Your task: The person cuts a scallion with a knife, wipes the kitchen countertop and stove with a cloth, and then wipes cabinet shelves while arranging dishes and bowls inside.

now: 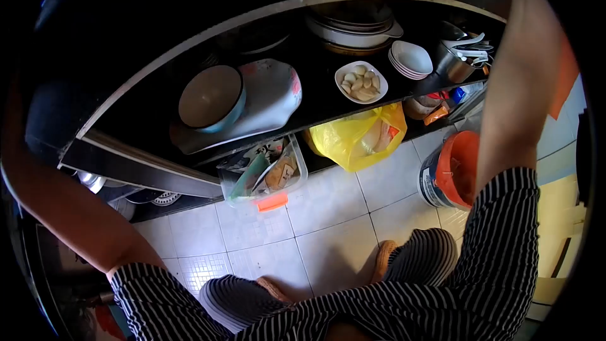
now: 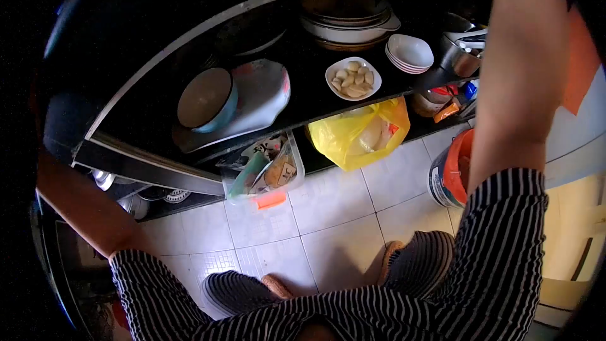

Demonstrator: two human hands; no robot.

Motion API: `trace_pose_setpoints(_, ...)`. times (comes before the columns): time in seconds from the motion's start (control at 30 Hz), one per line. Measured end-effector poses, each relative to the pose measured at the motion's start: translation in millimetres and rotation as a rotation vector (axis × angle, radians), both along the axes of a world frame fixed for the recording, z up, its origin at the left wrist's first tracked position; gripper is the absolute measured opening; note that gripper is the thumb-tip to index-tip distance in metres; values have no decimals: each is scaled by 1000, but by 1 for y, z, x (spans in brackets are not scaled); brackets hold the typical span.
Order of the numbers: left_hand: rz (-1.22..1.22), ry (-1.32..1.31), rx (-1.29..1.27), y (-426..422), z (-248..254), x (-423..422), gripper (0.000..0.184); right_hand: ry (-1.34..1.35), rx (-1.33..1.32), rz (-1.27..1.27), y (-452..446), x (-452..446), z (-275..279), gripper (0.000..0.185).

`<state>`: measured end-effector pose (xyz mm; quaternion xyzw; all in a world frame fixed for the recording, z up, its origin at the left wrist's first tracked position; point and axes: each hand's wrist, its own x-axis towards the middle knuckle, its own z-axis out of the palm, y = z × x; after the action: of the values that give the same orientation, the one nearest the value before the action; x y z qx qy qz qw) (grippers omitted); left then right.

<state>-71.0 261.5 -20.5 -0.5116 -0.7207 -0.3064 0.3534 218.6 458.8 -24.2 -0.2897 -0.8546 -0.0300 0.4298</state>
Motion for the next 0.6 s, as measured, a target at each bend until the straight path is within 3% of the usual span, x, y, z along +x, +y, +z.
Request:
trace_pose_setpoints(0.13, -93, 63, -18, -3, 22, -43, 51, 133, 59, 4, 8, 6, -24, 31)
trace_pose_setpoints(0.23, -145, 123, -64, 3, 30, -71, 49, 359, 113, 33, 9, 16, -48, 29)
trace_pose_setpoints(0.33, -164, 342, -52, 7, 36, -125, 41, 660, 223, 99, -11, 34, -80, 27)
trace_pose_setpoints(0.4, 147, 678, 69, 9, 29, -178, 33, 747, 206, 235, -33, 45, -113, 25)
trace_pose_setpoints(0.47, 267, 860, 193, 2, -2, -135, 38, 540, 30, 532, -53, 45, -163, 23)
trace_pose_setpoints(0.5, 155, 781, 283, -1, -29, -97, 41, 357, -107, 692, -60, 44, -192, 22)
trace_pose_setpoints(0.53, -124, 552, 349, -2, -72, -45, 33, 180, -251, 810, -66, 42, -221, 24)
trace_pose_setpoints(0.57, -417, 339, 440, -3, -116, 8, 30, -53, -616, 798, -76, 39, -252, 30)
trace_pose_setpoints(0.6, -775, -230, 442, -16, -180, 6, 32, -291, -977, 770, -84, 37, -280, 37)
